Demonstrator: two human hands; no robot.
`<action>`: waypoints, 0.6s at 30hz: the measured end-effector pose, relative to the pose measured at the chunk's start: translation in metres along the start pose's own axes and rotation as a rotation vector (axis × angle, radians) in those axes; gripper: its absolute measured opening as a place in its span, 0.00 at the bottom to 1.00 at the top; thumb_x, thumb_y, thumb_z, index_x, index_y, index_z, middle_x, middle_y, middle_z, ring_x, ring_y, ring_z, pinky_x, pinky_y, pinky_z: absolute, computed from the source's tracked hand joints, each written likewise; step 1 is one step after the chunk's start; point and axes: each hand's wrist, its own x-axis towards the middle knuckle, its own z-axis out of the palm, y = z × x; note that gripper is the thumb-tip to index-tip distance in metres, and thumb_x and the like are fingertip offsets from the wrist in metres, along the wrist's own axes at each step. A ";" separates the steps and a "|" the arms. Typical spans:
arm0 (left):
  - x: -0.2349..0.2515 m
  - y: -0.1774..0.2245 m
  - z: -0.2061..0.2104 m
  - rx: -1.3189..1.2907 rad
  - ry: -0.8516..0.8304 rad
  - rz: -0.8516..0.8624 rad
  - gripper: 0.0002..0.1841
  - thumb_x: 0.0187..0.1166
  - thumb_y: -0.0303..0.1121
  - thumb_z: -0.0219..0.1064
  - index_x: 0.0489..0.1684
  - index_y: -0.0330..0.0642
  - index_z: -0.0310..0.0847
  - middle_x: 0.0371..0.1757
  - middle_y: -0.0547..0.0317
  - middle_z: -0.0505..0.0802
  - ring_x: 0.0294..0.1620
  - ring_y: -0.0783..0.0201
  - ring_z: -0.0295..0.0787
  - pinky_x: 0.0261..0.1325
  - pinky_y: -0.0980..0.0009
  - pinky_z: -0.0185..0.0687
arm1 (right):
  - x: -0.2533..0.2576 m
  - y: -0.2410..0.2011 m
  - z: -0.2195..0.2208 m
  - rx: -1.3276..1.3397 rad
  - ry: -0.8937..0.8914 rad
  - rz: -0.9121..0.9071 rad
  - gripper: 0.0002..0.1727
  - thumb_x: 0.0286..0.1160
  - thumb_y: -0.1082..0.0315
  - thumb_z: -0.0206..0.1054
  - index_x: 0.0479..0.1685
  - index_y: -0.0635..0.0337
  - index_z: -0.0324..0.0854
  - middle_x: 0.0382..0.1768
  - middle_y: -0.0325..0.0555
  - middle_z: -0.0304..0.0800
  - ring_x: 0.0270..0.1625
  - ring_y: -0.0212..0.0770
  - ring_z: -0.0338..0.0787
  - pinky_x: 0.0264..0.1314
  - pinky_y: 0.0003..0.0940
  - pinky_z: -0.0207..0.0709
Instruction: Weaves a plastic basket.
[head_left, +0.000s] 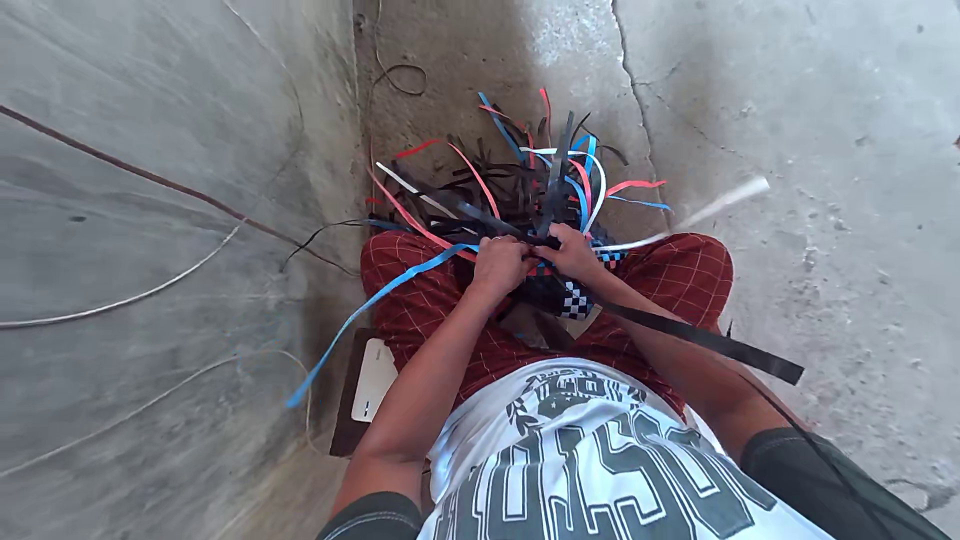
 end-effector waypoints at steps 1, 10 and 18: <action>-0.002 0.009 -0.010 0.050 -0.063 -0.059 0.15 0.86 0.41 0.65 0.50 0.39 0.94 0.59 0.41 0.94 0.67 0.41 0.87 0.72 0.38 0.72 | -0.006 -0.007 0.000 -0.009 0.016 -0.009 0.12 0.75 0.70 0.74 0.50 0.69 0.86 0.51 0.65 0.87 0.56 0.61 0.87 0.62 0.60 0.78; -0.002 -0.009 -0.024 -0.443 -0.437 -0.086 0.13 0.88 0.28 0.63 0.65 0.34 0.84 0.52 0.45 0.92 0.41 0.61 0.89 0.52 0.62 0.86 | -0.003 0.012 0.007 -0.042 0.016 -0.044 0.14 0.73 0.67 0.76 0.42 0.73 0.85 0.43 0.65 0.88 0.53 0.64 0.87 0.61 0.60 0.77; 0.017 -0.004 0.019 -0.265 -0.023 0.102 0.12 0.82 0.35 0.72 0.41 0.31 0.92 0.51 0.41 0.93 0.59 0.45 0.89 0.69 0.44 0.80 | -0.004 0.018 -0.015 0.020 0.027 -0.044 0.15 0.75 0.66 0.75 0.49 0.69 0.82 0.47 0.62 0.87 0.53 0.59 0.87 0.58 0.58 0.79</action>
